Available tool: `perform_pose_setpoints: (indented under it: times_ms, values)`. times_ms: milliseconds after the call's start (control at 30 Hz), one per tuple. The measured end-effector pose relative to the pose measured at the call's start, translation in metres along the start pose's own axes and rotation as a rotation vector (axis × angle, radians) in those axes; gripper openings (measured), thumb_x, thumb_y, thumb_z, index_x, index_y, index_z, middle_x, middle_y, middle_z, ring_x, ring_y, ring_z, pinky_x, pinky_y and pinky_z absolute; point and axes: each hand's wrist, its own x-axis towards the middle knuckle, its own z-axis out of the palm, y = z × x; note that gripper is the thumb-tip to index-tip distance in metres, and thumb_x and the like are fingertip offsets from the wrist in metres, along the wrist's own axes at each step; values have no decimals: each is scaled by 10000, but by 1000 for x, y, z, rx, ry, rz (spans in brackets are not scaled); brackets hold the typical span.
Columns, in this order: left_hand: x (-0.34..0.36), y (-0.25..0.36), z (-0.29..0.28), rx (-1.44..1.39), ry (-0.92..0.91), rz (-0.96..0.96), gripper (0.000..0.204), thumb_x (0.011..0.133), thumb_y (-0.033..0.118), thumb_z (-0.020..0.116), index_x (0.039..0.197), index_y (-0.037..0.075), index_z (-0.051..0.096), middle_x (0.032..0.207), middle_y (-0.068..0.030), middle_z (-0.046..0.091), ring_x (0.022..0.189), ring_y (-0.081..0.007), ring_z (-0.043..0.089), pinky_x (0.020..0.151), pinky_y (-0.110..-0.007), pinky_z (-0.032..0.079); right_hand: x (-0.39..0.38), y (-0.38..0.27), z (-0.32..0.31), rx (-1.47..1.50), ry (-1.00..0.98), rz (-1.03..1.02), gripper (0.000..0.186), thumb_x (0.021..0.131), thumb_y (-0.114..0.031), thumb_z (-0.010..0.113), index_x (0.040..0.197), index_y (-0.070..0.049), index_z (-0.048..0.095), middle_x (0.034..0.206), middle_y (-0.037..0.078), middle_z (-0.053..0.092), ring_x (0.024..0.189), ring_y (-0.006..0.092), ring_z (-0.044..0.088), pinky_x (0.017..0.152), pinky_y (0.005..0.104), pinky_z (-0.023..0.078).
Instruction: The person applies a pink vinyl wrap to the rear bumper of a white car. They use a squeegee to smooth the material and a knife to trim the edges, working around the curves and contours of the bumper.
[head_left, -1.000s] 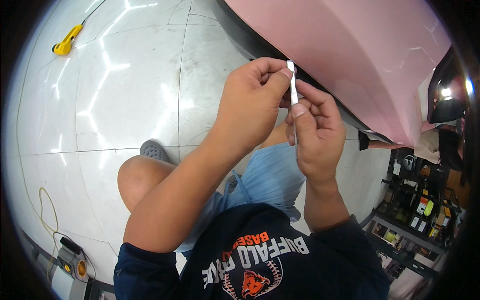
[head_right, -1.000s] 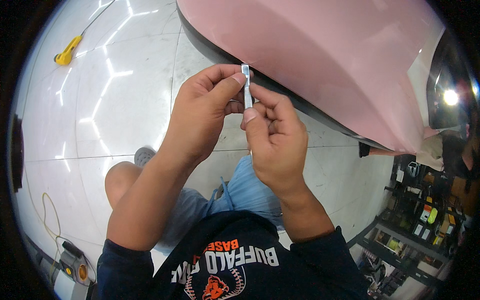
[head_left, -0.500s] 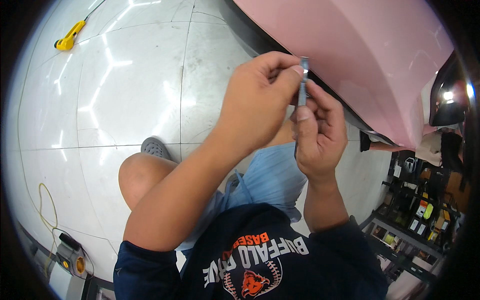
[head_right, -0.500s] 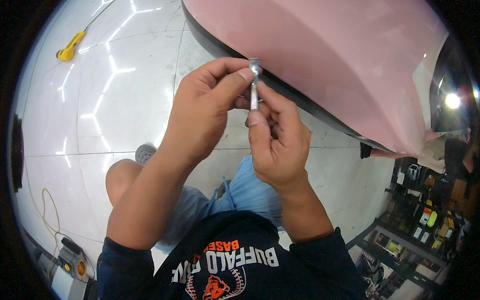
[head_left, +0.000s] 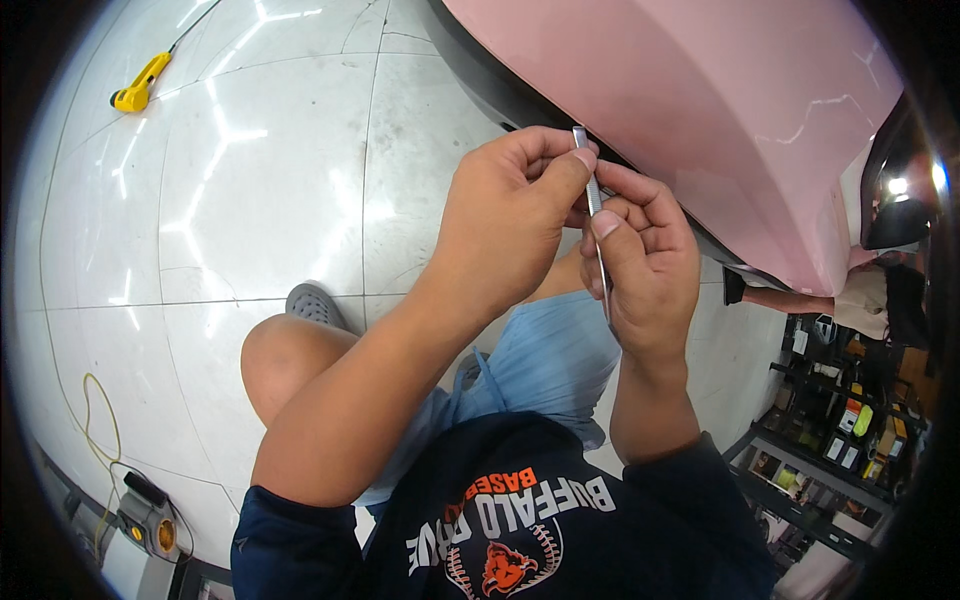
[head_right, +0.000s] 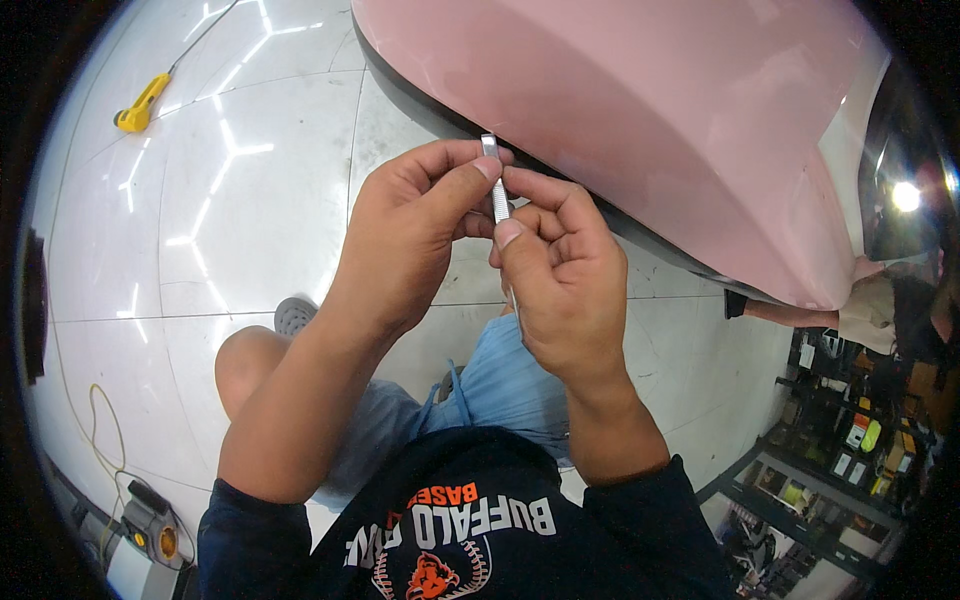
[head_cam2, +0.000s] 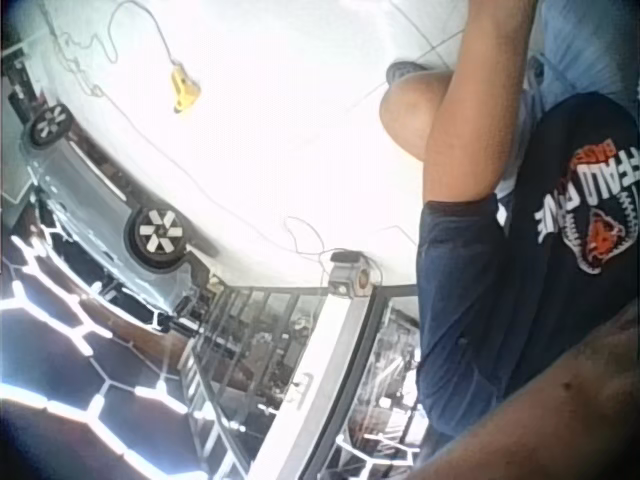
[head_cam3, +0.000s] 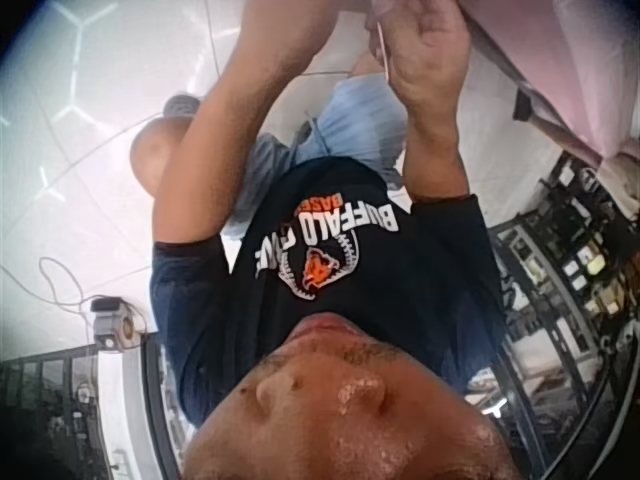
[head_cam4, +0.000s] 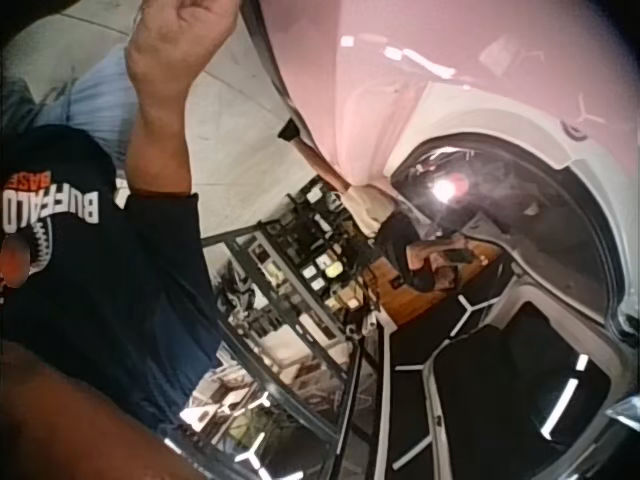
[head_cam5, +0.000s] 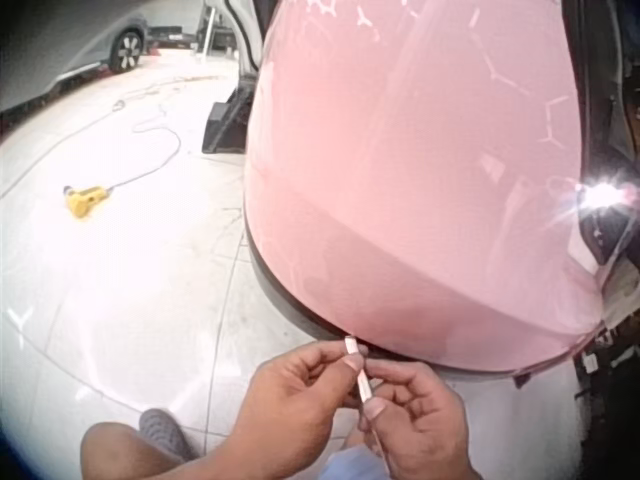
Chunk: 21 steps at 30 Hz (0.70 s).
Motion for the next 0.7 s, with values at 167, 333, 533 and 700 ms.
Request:
perform_pose_setpoints:
  times_ms: [167,333,533,700]
  values:
    - [2,-4,-3,0,-7,-4,236,909,161,592,1046,-27,634,850,-32,621,707,-69,515,654,-205,446,1,24,1,-335,41,-329,335,879,36,548,1213,43,522,733,31,553,591,38,487,513,180,404]
    - [2,-3,-1,-7,-29,41,214,911,142,585,1041,-19,638,822,-14,604,708,-61,498,647,-199,429,7,43,-7,-495,59,-554,349,867,41,562,1214,39,534,733,40,557,622,62,530,559,202,447]
    - [-7,5,-6,-65,-63,-120,210,905,178,589,992,-8,632,816,-35,619,692,-73,538,640,-203,441,-10,16,-15,-209,-168,-244,359,824,96,529,1177,45,567,792,93,613,672,128,597,643,243,495]
    - [-7,-3,-12,65,-33,-217,227,901,199,583,986,-9,616,812,-55,627,711,-94,570,657,-220,457,-10,6,-28,-464,-223,-448,306,828,29,511,1113,18,621,849,147,627,696,183,613,646,286,493]
